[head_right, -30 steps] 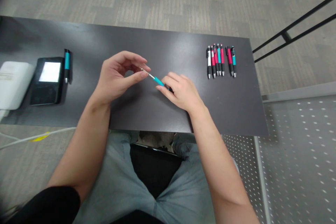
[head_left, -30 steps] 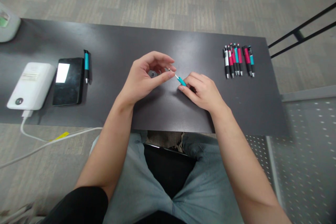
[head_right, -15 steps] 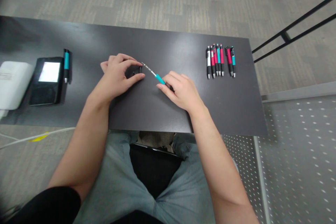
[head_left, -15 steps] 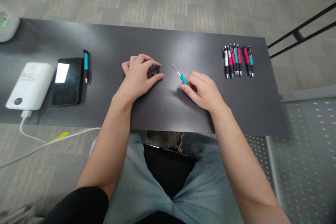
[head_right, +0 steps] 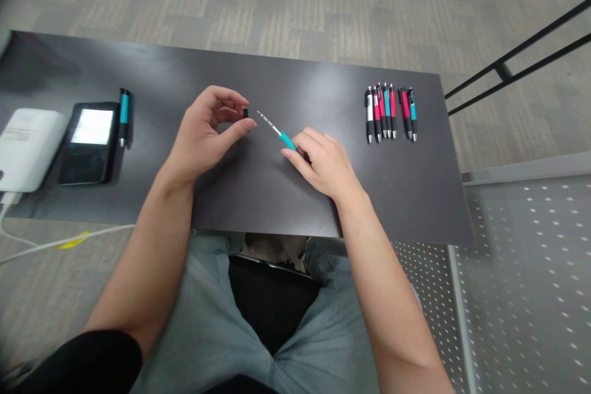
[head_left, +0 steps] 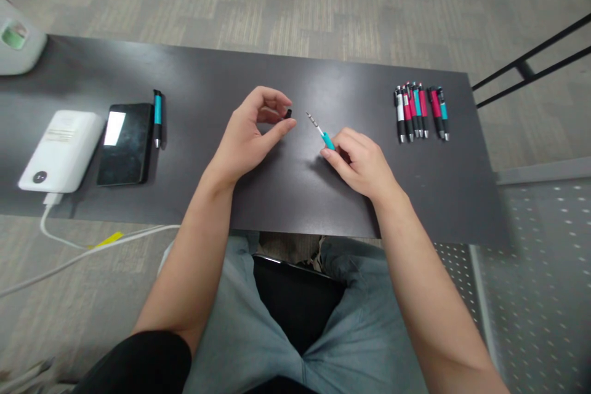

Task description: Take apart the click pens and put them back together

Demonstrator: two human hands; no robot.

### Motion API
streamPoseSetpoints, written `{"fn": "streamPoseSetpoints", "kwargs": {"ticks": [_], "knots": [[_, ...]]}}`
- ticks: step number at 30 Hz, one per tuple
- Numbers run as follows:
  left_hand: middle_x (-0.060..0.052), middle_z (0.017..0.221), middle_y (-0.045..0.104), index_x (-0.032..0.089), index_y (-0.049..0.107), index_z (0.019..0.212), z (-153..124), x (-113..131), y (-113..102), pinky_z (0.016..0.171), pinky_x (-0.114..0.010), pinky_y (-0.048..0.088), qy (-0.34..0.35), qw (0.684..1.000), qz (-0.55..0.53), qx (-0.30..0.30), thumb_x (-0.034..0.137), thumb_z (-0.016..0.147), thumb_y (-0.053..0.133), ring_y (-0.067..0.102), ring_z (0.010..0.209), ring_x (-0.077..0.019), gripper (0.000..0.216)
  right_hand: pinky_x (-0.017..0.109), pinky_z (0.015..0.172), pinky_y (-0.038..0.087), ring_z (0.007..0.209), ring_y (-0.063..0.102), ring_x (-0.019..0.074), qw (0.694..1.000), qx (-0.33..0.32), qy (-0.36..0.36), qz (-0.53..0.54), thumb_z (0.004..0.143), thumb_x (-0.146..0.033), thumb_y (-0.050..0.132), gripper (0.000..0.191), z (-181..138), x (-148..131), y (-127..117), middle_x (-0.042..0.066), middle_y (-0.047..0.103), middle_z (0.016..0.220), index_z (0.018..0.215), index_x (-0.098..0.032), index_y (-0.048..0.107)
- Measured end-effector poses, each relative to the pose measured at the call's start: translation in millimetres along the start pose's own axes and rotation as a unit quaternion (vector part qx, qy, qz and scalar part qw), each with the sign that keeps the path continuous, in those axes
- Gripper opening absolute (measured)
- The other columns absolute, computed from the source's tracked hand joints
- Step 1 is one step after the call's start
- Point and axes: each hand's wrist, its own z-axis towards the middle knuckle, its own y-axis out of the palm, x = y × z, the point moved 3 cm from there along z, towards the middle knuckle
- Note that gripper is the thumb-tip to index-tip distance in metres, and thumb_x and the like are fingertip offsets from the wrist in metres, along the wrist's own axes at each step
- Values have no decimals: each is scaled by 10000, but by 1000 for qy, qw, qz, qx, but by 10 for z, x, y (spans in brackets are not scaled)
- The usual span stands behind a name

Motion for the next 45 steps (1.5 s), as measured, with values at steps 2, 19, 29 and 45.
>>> {"fn": "streamPoseSetpoints", "kwargs": {"ticks": [2, 19, 29, 45], "knots": [[-56, 1161, 828, 314, 791, 1180, 4, -9, -5, 953, -430, 681, -7, 1000, -23, 7, 833, 997, 974, 801, 982, -247, 580, 491, 853, 540, 893, 694, 328, 1000, -1, -2, -3, 1281, -772, 545, 561, -4, 11, 8, 82, 706, 954, 983, -310, 658], [-40, 1071, 900, 320, 872, 1115, 120, -239, -64, 902, -356, 735, 1, 980, -165, 113, 847, 985, 1025, 870, 998, -227, 564, 488, 776, 464, 782, 621, 294, 1000, 14, -8, 26, 1252, -822, 596, 578, 7, 37, 14, 52, 695, 878, 951, -329, 620], [-36, 1080, 926, 278, 812, 1051, 103, -174, -2, 836, -287, 742, -20, 966, -239, 100, 811, 869, 1135, 884, 922, -182, 649, 498, 780, 467, 796, 656, 293, 1000, 3, -23, 19, 1279, -778, 562, 545, 4, 21, 27, 59, 735, 908, 981, -330, 646], [-42, 1068, 907, 276, 804, 1058, 98, -155, 29, 845, -337, 758, -3, 970, -218, 107, 801, 894, 1124, 896, 921, -208, 637, 467, 814, 437, 830, 677, 299, 1000, -11, -15, 16, 1282, -784, 545, 571, -2, 20, 26, 68, 737, 930, 989, -310, 670]]}}
